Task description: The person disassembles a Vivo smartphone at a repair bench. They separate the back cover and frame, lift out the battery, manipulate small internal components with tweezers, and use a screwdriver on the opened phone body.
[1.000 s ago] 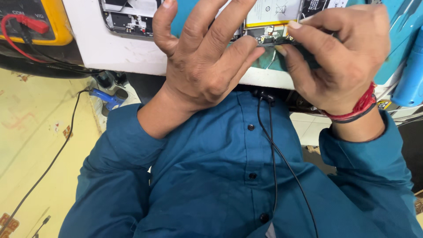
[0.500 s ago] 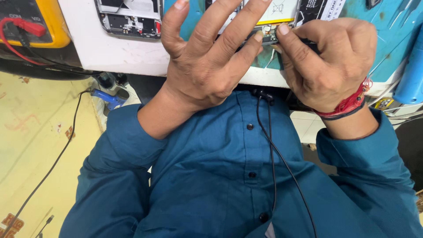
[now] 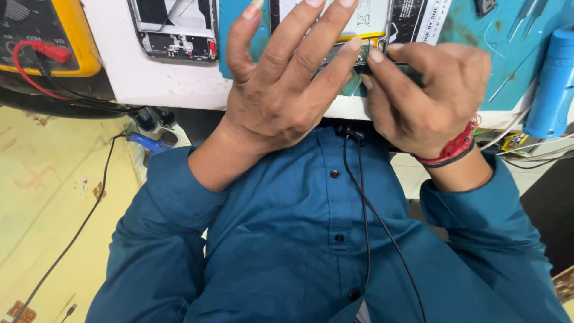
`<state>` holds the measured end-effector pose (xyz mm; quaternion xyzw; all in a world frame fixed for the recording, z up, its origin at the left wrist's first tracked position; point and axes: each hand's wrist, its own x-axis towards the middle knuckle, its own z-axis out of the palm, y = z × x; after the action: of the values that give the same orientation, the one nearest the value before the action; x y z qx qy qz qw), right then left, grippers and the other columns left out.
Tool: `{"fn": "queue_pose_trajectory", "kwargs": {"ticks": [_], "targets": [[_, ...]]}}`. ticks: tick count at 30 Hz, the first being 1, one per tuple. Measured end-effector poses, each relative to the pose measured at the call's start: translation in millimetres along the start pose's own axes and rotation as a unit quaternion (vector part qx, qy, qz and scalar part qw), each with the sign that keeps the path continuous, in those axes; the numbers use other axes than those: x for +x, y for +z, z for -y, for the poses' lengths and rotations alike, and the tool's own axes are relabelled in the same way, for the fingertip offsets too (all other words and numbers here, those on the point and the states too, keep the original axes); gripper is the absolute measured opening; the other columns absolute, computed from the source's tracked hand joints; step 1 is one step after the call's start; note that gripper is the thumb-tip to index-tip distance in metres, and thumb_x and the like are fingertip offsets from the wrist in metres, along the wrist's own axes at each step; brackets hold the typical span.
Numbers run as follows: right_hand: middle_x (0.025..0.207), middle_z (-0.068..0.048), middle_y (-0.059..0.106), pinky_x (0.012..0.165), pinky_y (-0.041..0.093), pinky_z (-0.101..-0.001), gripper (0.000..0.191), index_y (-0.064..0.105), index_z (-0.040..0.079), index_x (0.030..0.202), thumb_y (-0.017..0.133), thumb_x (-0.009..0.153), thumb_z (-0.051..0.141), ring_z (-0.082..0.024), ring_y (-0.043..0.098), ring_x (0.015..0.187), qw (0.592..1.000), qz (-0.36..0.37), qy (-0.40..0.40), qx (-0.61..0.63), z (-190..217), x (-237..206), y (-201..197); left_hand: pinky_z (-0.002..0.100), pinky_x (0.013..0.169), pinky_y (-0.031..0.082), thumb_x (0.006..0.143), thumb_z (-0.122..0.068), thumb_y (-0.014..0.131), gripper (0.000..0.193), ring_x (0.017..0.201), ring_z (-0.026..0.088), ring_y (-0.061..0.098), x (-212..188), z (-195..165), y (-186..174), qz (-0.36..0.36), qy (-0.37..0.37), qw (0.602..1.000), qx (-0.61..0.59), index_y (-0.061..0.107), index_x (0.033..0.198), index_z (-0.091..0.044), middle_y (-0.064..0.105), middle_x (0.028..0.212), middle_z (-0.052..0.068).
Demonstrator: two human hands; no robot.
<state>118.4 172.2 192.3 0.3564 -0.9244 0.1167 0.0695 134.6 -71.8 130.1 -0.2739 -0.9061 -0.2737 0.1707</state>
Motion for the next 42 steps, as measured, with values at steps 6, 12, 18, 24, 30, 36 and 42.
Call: {"fn": "queue_pose_trajectory", "kwargs": {"ticks": [6, 12, 18, 24, 30, 36, 42], "targets": [[0.125, -0.014, 0.058, 0.088, 0.044, -0.0356, 0.031, 0.067, 0.003, 0.138, 0.066, 0.107, -0.002, -0.028, 0.057, 0.110, 0.971, -0.089, 0.184, 0.126, -12.8, -23.4, -6.5, 0.056, 0.127, 0.007, 0.109, -0.011, 0.055, 0.028, 0.157, 0.028, 0.032, -6.0, -2.6, 0.1, 0.037, 0.021, 0.999, -0.007, 0.071, 0.133, -0.011, 0.041, 0.167, 0.012], [0.114, -0.012, 0.057, 0.088, 0.043, -0.0386, 0.024, 0.065, 0.003, 0.131, 0.066, 0.107, 0.006, -0.028, 0.056, 0.105, 0.965, -0.057, 0.253, 0.043, -29.3, -38.0, -11.7, 0.057, 0.131, -0.003, 0.108, -0.010, 0.053, 0.031, 0.156, 0.027, 0.021, -10.3, -5.2, 1.6, 0.049, 0.042, 0.998, 0.005, 0.069, 0.135, -0.008, 0.031, 0.167, 0.009], [0.118, -0.015, 0.058, 0.097, 0.043, -0.0418, 0.017, 0.065, 0.002, 0.121, 0.068, 0.104, 0.001, -0.033, 0.054, 0.116, 0.986, -0.038, 0.157, -0.034, -19.7, -35.3, -19.0, 0.063, 0.127, 0.004, 0.102, -0.007, 0.063, 0.033, 0.158, 0.032, 0.025, -12.3, -7.8, -13.6, 0.072, 0.020, 0.995, -0.058, 0.070, 0.134, -0.008, 0.035, 0.168, 0.013], [0.097, -0.014, 0.061, 0.080, 0.042, -0.0413, 0.009, 0.067, 0.001, 0.108, 0.073, 0.105, 0.007, -0.030, 0.057, 0.092, 0.980, -0.037, 0.195, -0.001, -18.1, -35.2, -22.5, 0.066, 0.126, 0.013, 0.094, -0.021, 0.077, 0.055, 0.152, 0.035, 0.035, -15.6, -12.0, -34.8, 0.057, -0.015, 0.994, -0.097, 0.069, 0.147, -0.010, 0.044, 0.162, 0.018], [0.096, -0.013, 0.064, 0.081, 0.042, -0.0400, 0.008, 0.065, 0.001, 0.103, 0.063, 0.110, 0.002, -0.031, 0.059, 0.090, 0.987, -0.067, 0.127, -0.072, -11.0, -34.3, -27.8, 0.060, 0.123, 0.023, 0.095, -0.017, 0.082, 0.044, 0.141, 0.035, 0.046, -21.9, -12.0, -51.8, -0.034, -0.072, 0.983, -0.163, 0.069, 0.136, -0.009, 0.052, 0.148, 0.016], [0.098, -0.018, 0.068, 0.077, 0.045, -0.0365, 0.016, 0.074, -0.006, 0.120, 0.065, 0.108, -0.004, -0.030, 0.064, 0.086, 0.980, -0.107, 0.138, 0.099, 17.3, -28.7, -30.4, 0.049, 0.120, 0.032, 0.097, -0.006, 0.076, 0.038, 0.137, 0.030, 0.057, -30.7, -17.4, -57.8, -0.064, -0.123, 0.974, -0.179, 0.068, 0.133, -0.011, 0.059, 0.144, 0.010], [0.109, -0.013, 0.074, 0.083, 0.051, -0.0278, 0.013, 0.076, -0.002, 0.120, 0.078, 0.107, -0.003, -0.021, 0.069, 0.094, 0.938, -0.041, 0.148, 0.310, 33.9, -16.4, -20.9, 0.045, 0.120, 0.033, 0.098, -0.008, 0.075, 0.041, 0.128, 0.023, 0.061, -37.8, -16.6, -57.3, -0.048, -0.109, 0.975, -0.188, 0.065, 0.139, -0.012, 0.063, 0.143, 0.004]]}}
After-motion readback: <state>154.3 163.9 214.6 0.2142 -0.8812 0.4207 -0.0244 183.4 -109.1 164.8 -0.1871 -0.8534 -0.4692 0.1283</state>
